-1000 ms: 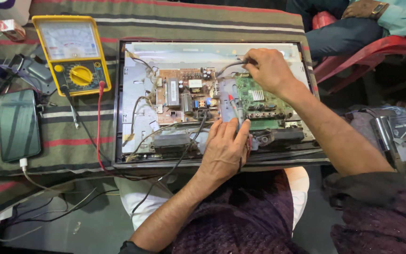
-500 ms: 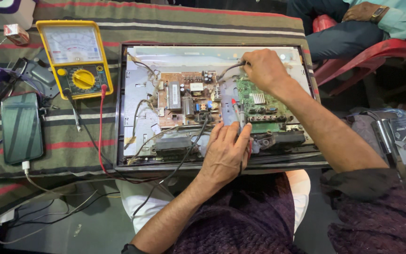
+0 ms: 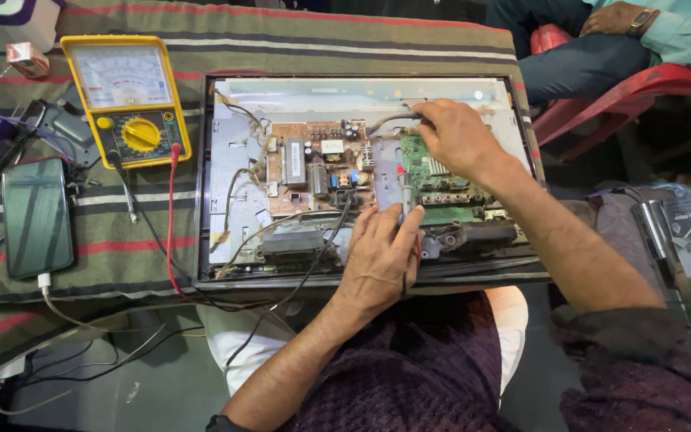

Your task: The person uses a multimeter to test various points on the internal circuit boards of a disassembled television. They move the multimeter probes across different components and connectors on the power and main boards while the device remains open on a workbench.

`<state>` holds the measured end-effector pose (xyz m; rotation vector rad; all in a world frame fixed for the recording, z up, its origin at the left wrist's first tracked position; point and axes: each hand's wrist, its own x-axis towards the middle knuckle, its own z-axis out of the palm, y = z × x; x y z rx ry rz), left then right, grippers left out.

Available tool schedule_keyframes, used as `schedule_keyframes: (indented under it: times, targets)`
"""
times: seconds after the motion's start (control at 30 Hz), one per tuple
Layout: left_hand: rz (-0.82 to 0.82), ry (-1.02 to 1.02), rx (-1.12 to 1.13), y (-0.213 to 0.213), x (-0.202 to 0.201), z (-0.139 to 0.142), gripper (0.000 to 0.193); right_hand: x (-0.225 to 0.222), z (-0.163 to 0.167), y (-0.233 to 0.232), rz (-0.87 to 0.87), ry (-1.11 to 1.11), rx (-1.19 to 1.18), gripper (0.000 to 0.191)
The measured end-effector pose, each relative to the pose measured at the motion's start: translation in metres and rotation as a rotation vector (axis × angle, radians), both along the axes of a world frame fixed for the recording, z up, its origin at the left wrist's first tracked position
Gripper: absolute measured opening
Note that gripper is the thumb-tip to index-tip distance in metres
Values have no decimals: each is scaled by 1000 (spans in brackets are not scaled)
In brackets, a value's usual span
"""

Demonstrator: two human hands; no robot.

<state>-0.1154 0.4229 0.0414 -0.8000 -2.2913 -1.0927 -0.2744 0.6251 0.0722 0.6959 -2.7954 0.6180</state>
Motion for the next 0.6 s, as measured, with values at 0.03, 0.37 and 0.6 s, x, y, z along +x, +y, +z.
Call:
schedule_keyframes:
  times: [0.03, 0.37, 0.6]
  targets:
    - [-2, -1, 4, 0, 0, -1, 44, 1, 0, -1, -10, -12, -2, 29]
    - [56, 38, 6, 1, 2, -3, 54, 35, 17, 0, 28, 97, 58, 38]
    - [62, 80, 38, -2, 3, -6, 54, 88, 33, 0, 115, 61, 35, 39]
